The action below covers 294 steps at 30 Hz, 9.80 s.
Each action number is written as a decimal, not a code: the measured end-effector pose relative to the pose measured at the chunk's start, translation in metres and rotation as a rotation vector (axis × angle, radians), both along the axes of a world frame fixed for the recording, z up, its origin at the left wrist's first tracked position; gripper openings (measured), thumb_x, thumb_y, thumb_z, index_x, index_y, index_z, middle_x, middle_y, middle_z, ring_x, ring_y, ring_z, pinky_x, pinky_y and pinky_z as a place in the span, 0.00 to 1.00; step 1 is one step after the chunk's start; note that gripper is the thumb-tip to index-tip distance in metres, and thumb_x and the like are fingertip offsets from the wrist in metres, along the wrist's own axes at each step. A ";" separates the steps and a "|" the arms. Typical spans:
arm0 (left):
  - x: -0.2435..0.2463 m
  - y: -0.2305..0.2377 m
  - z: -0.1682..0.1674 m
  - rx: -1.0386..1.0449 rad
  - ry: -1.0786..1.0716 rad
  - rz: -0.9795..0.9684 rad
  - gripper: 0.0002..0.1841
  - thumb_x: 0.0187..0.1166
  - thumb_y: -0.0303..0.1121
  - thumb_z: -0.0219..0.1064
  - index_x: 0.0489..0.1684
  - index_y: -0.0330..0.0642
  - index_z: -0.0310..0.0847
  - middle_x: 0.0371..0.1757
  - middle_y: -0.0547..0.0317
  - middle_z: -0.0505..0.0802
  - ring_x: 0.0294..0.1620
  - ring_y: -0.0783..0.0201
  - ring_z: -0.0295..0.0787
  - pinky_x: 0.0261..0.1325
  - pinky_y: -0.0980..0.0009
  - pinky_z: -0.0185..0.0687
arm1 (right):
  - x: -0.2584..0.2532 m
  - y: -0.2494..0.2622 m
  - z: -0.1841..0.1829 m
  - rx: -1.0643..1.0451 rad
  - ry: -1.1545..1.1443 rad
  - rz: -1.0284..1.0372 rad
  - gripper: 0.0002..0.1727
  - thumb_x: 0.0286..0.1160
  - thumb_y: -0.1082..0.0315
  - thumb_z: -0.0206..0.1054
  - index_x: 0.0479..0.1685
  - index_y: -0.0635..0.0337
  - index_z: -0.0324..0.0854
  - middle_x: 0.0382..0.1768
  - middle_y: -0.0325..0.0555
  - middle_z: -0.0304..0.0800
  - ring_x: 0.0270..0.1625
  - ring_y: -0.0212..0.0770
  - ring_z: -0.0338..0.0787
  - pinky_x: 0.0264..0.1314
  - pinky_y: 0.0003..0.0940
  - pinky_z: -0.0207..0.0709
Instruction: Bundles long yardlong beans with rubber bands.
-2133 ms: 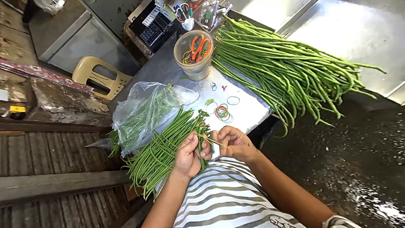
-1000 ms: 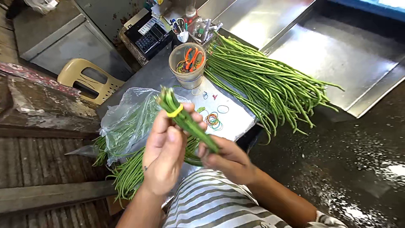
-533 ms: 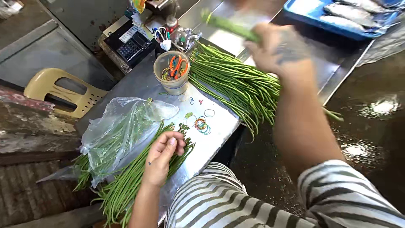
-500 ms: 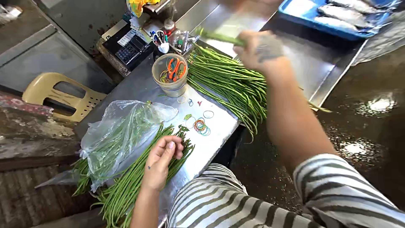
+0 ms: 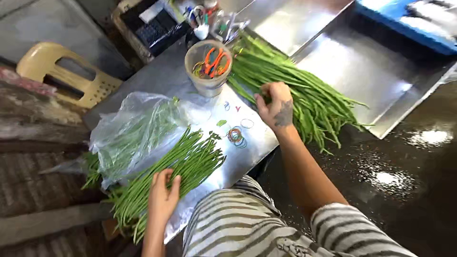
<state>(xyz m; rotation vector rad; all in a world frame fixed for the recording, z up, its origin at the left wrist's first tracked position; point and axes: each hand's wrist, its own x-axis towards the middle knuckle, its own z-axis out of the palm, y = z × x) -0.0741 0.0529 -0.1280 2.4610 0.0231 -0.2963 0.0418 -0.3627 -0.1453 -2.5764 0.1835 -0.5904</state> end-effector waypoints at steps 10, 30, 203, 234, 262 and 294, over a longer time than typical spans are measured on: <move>0.016 -0.060 -0.062 0.472 0.008 -0.360 0.18 0.83 0.44 0.64 0.64 0.45 0.83 0.61 0.50 0.89 0.67 0.46 0.84 0.67 0.45 0.77 | -0.088 0.102 -0.079 0.352 0.206 0.531 0.13 0.77 0.54 0.69 0.43 0.54 0.91 0.41 0.43 0.91 0.41 0.37 0.88 0.46 0.37 0.86; 0.038 -0.050 -0.023 -0.597 0.174 -0.182 0.13 0.90 0.33 0.54 0.46 0.38 0.84 0.32 0.68 0.88 0.27 0.77 0.78 0.33 0.78 0.77 | -0.085 0.144 -0.034 1.065 0.482 0.620 0.27 0.79 0.47 0.70 0.66 0.59 0.77 0.45 0.43 0.91 0.35 0.32 0.89 0.42 0.31 0.86; 0.042 -0.080 0.042 -1.008 0.357 -0.008 0.19 0.95 0.36 0.36 0.49 0.40 0.75 0.24 0.66 0.77 0.18 0.74 0.72 0.21 0.79 0.72 | -0.077 0.121 0.034 0.888 -0.037 1.193 0.11 0.76 0.55 0.73 0.41 0.52 0.84 0.34 0.30 0.91 0.48 0.27 0.85 0.68 0.36 0.68; 0.044 -0.086 0.054 -0.018 -0.047 -0.278 0.21 0.92 0.41 0.45 0.65 0.39 0.80 0.34 0.58 0.89 0.33 0.66 0.86 0.42 0.64 0.85 | -0.055 0.134 0.055 0.892 -0.029 0.745 0.21 0.57 0.63 0.81 0.53 0.51 0.84 0.48 0.33 0.88 0.60 0.35 0.84 0.68 0.40 0.78; 0.032 -0.036 0.023 -0.799 0.195 -0.280 0.15 0.86 0.27 0.57 0.66 0.31 0.78 0.53 0.47 0.92 0.49 0.55 0.92 0.56 0.58 0.91 | 0.020 -0.061 0.202 0.246 0.320 -0.104 0.20 0.90 0.49 0.55 0.62 0.54 0.76 0.32 0.45 0.84 0.23 0.39 0.84 0.28 0.42 0.82; 0.047 -0.064 -0.017 0.401 0.098 -0.289 0.29 0.82 0.58 0.61 0.76 0.54 0.78 0.77 0.52 0.79 0.79 0.45 0.71 0.76 0.44 0.69 | -0.034 -0.013 -0.072 -0.278 0.170 -0.235 0.19 0.84 0.66 0.52 0.63 0.44 0.86 0.64 0.55 0.87 0.69 0.66 0.80 0.70 0.70 0.64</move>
